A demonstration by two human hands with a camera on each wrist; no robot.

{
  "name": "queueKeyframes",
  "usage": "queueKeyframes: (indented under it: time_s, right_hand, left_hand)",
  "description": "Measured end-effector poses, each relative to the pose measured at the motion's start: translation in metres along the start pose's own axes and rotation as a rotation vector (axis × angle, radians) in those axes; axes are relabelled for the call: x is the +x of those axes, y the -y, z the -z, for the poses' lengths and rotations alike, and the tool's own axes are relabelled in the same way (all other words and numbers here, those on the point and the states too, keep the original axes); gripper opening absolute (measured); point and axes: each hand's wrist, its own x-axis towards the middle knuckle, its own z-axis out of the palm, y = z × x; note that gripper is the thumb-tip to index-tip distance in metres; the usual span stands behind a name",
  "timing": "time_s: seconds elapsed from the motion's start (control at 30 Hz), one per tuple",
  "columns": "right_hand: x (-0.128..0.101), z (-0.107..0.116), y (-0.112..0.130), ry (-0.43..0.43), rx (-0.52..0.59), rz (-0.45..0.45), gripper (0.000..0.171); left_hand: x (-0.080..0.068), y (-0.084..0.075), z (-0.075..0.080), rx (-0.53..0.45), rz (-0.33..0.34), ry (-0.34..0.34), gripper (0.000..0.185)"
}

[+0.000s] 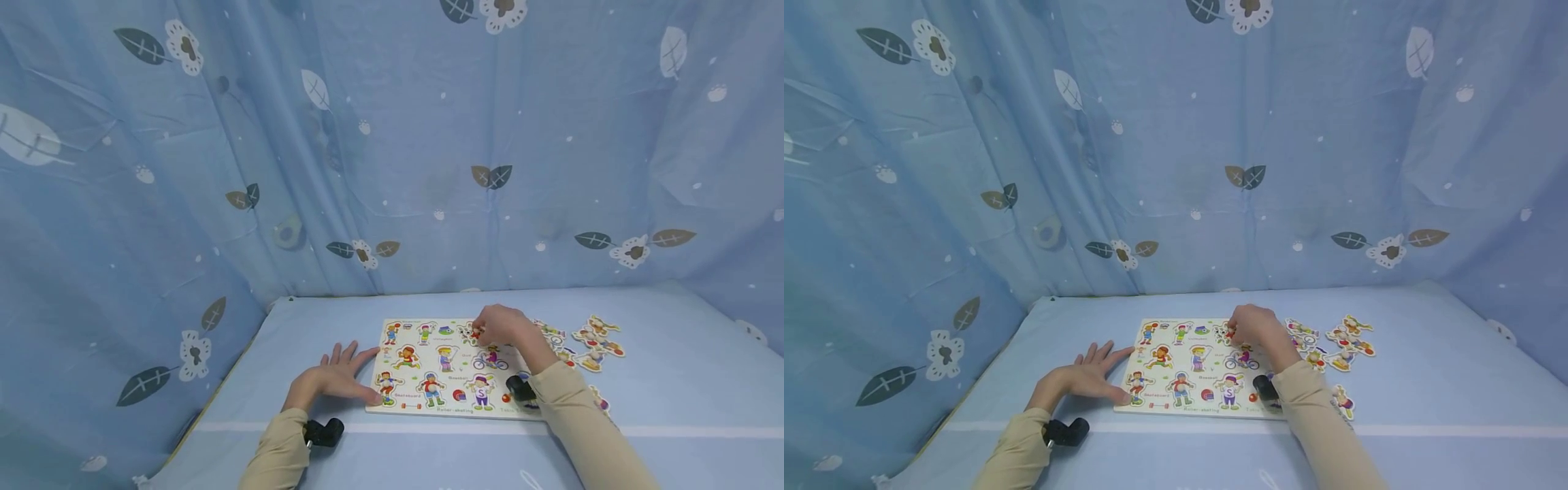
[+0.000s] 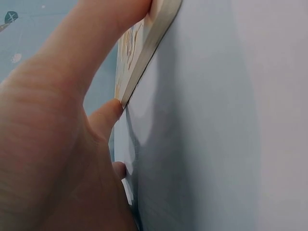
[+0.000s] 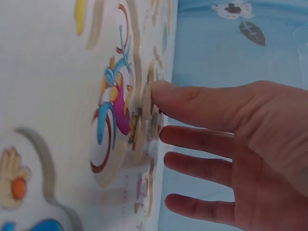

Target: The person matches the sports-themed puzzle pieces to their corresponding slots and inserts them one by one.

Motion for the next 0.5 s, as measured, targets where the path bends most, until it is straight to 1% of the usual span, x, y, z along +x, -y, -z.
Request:
queueKeyframes:
  time_s: [0.03, 0.1, 0.13, 0.2, 0.23, 0.27, 0.33, 0.43, 0.5]
  right_hand:
    - [0.001, -0.001, 0.001, -0.004, -0.015, 0.012, 0.002]
    - [0.002, -0.003, 0.002, -0.023, -0.019, 0.013, 0.004]
    - [0.002, -0.005, 0.002, -0.029, -0.017, 0.008, 0.007]
    - [0.002, -0.007, 0.002, -0.038, -0.017, -0.01, 0.022]
    - [0.002, -0.008, 0.002, -0.04, -0.023, -0.008, 0.019]
    - [0.002, -0.009, 0.003, -0.041, -0.027, -0.011, 0.022]
    - [0.002, -0.01, 0.004, -0.044, -0.032, -0.012, 0.019]
    - [0.002, -0.011, 0.006, -0.043, -0.052, -0.013, 0.011]
    - [0.001, -0.012, 0.006, -0.04, -0.058, -0.017, 0.014]
  left_hand:
    - [0.0, 0.0, 0.0, -0.004, -0.001, -0.008, 0.108]
    - [-0.001, 0.0, -0.001, -0.004, -0.001, -0.011, 0.108]
    - [-0.001, 0.0, -0.001, -0.004, -0.002, -0.012, 0.108]
    - [-0.002, -0.001, 0.0, -0.009, -0.007, -0.009, 0.108]
    - [-0.002, -0.001, 0.0, -0.009, -0.01, -0.009, 0.107]
    - [-0.002, -0.001, 0.0, -0.009, -0.011, -0.01, 0.107]
    - [-0.003, -0.001, 0.0, -0.006, -0.012, -0.015, 0.107]
    - [-0.003, -0.001, 0.001, -0.001, -0.008, -0.019, 0.107]
    - [-0.003, -0.001, 0.0, -0.004, -0.004, -0.016, 0.107]
